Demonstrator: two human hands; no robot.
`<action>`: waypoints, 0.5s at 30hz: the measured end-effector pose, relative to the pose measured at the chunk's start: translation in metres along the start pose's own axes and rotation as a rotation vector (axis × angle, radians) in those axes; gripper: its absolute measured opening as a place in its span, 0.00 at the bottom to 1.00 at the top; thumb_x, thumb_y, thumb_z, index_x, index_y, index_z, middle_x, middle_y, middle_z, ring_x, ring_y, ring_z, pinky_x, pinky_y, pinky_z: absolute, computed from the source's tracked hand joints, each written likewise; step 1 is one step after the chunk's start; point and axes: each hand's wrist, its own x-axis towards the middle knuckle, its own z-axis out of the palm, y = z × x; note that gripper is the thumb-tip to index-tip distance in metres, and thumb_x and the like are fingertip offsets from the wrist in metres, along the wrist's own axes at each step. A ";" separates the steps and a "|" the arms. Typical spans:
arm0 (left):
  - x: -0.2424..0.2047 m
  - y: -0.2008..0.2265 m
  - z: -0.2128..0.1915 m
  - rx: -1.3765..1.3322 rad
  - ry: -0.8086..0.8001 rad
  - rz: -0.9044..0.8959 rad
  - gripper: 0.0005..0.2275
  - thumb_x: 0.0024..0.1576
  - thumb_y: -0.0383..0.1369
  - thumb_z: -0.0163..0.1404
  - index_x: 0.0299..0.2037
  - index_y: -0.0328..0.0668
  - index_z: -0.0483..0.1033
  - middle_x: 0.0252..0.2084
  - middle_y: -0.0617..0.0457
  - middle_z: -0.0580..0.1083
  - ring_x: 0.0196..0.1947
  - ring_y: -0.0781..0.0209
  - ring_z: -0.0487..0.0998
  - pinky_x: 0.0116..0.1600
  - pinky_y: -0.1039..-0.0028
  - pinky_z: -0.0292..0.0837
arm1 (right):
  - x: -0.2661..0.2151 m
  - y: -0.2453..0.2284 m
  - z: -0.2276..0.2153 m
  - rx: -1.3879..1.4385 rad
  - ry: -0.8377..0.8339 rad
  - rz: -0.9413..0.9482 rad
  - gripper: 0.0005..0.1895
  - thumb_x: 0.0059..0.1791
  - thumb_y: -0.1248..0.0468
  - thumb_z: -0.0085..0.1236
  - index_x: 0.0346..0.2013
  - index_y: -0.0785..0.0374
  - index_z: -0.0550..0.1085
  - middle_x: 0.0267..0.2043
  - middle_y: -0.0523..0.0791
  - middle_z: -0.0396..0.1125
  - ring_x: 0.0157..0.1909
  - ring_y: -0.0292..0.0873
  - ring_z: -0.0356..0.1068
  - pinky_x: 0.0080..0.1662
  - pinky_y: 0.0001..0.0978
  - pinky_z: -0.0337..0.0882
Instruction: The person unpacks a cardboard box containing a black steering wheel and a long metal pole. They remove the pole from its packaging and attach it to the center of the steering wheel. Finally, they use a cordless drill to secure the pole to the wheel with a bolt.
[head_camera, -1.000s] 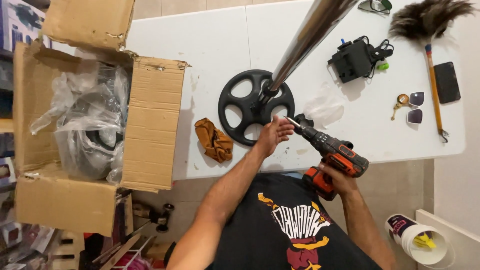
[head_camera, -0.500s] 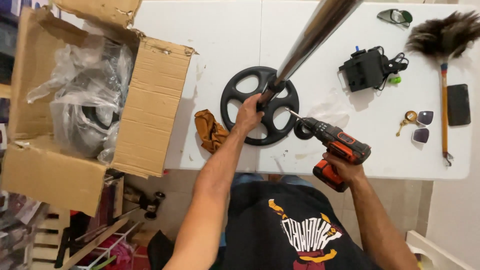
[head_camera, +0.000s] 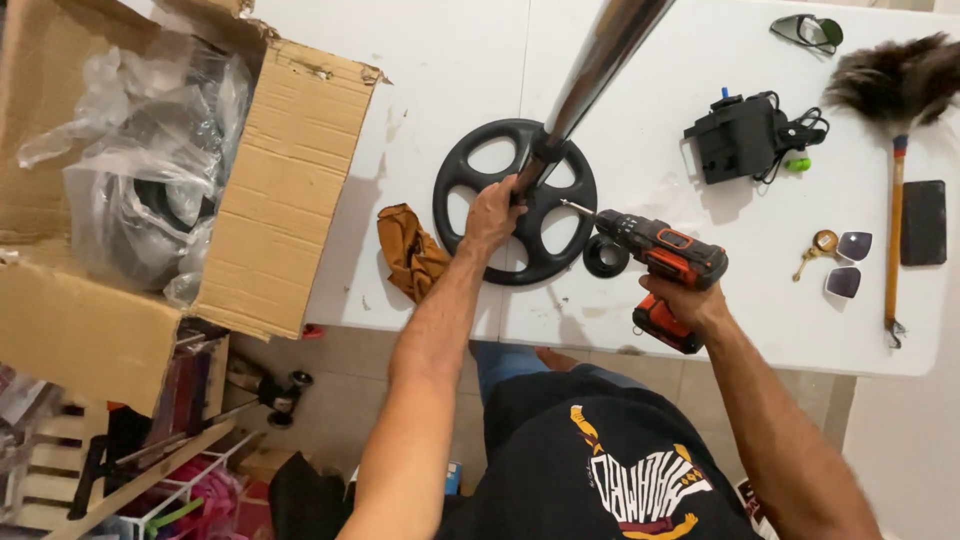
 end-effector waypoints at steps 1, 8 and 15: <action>0.001 0.000 0.000 -0.008 -0.002 -0.008 0.16 0.50 0.30 0.63 0.46 0.54 0.71 0.32 0.59 0.78 0.40 0.54 0.81 0.56 0.61 0.74 | 0.005 -0.012 0.000 -0.020 -0.025 -0.033 0.10 0.41 0.66 0.72 0.20 0.62 0.77 0.17 0.45 0.69 0.22 0.39 0.69 0.35 0.30 0.71; 0.000 0.003 -0.002 -0.010 0.008 0.001 0.17 0.50 0.29 0.63 0.47 0.51 0.71 0.33 0.53 0.78 0.41 0.47 0.81 0.56 0.58 0.74 | 0.033 -0.048 0.011 -0.107 -0.129 0.036 0.10 0.39 0.66 0.70 0.29 0.65 0.77 0.21 0.49 0.69 0.25 0.44 0.72 0.37 0.37 0.72; 0.000 0.001 -0.001 -0.016 0.000 0.023 0.18 0.50 0.29 0.63 0.49 0.52 0.71 0.33 0.53 0.78 0.41 0.46 0.81 0.56 0.56 0.74 | 0.040 -0.134 0.027 -0.397 -0.171 0.228 0.15 0.40 0.62 0.68 0.37 0.69 0.80 0.23 0.55 0.71 0.30 0.49 0.75 0.41 0.41 0.71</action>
